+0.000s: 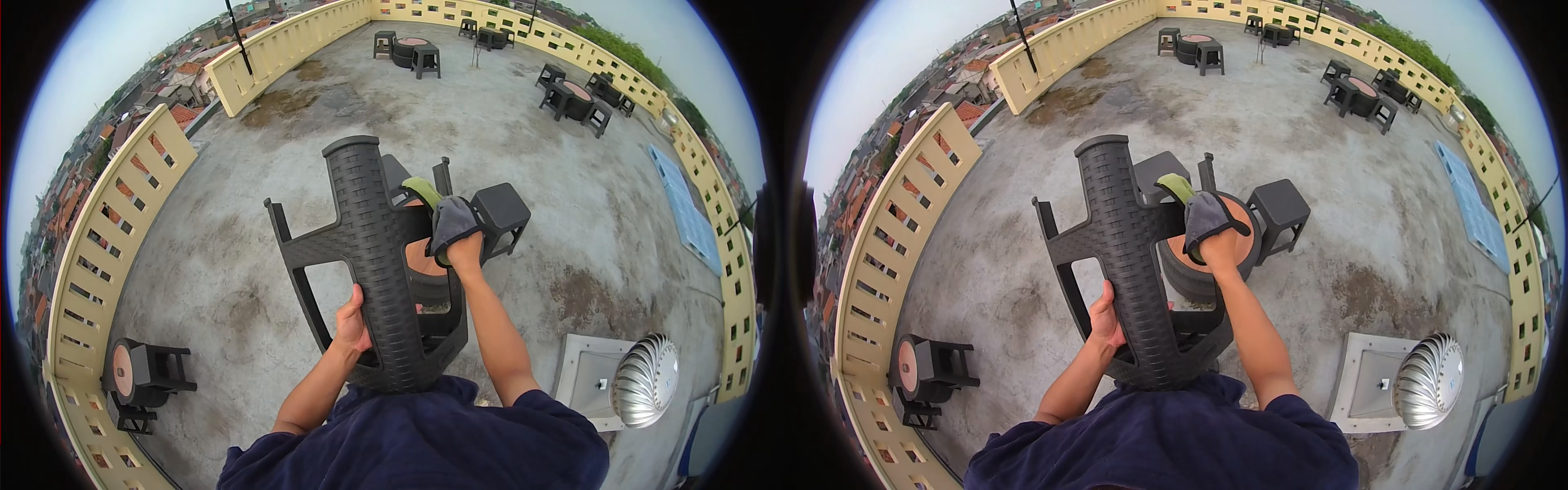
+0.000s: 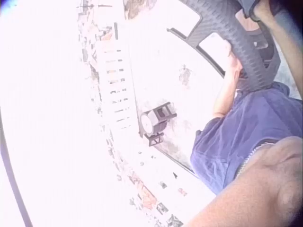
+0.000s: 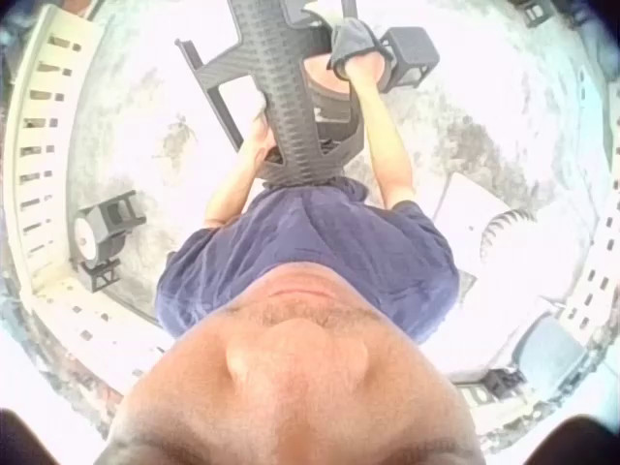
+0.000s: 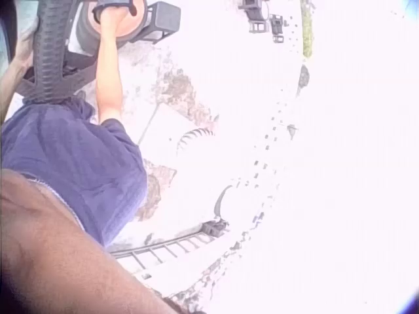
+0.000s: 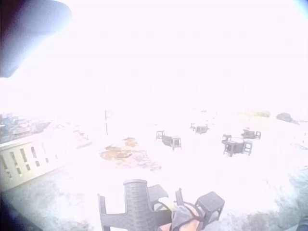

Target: Cleaning a black plastic chair with a green cloth on a rooftop.

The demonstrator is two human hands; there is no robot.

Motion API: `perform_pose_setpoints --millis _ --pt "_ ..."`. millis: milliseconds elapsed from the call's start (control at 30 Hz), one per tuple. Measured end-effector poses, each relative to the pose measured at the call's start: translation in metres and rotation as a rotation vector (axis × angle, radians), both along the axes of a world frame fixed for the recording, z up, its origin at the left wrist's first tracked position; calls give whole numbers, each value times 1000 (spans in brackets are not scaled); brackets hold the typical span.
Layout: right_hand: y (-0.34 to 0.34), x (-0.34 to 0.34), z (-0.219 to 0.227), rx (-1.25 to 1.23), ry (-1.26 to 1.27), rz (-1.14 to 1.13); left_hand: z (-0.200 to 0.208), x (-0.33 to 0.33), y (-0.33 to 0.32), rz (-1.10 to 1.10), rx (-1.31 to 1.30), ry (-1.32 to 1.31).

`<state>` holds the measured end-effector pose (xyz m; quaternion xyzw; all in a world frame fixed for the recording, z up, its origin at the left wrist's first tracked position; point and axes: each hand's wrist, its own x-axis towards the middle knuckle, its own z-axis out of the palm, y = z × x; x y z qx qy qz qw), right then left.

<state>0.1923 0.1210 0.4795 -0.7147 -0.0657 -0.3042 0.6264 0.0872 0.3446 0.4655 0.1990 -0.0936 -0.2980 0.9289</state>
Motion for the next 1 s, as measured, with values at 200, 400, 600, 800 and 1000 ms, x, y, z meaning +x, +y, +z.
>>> perform_pose_setpoints --millis 200,400,600,800,1000 --pt "-59 6 -16 1019 -302 525 -4 6 -1 -6 -74 41" --pt "11 -3 -1 -674 -408 -198 2 4 -10 -42 -63 -3" --pt "6 -20 24 -251 -413 2 8 3 -9 -71 -99 13" --pt "-29 -29 60 1116 -110 591 3 7 -10 -82 -116 6" --pt "-16 -41 -12 1380 264 633 1 6 -11 -21 -67 -7"
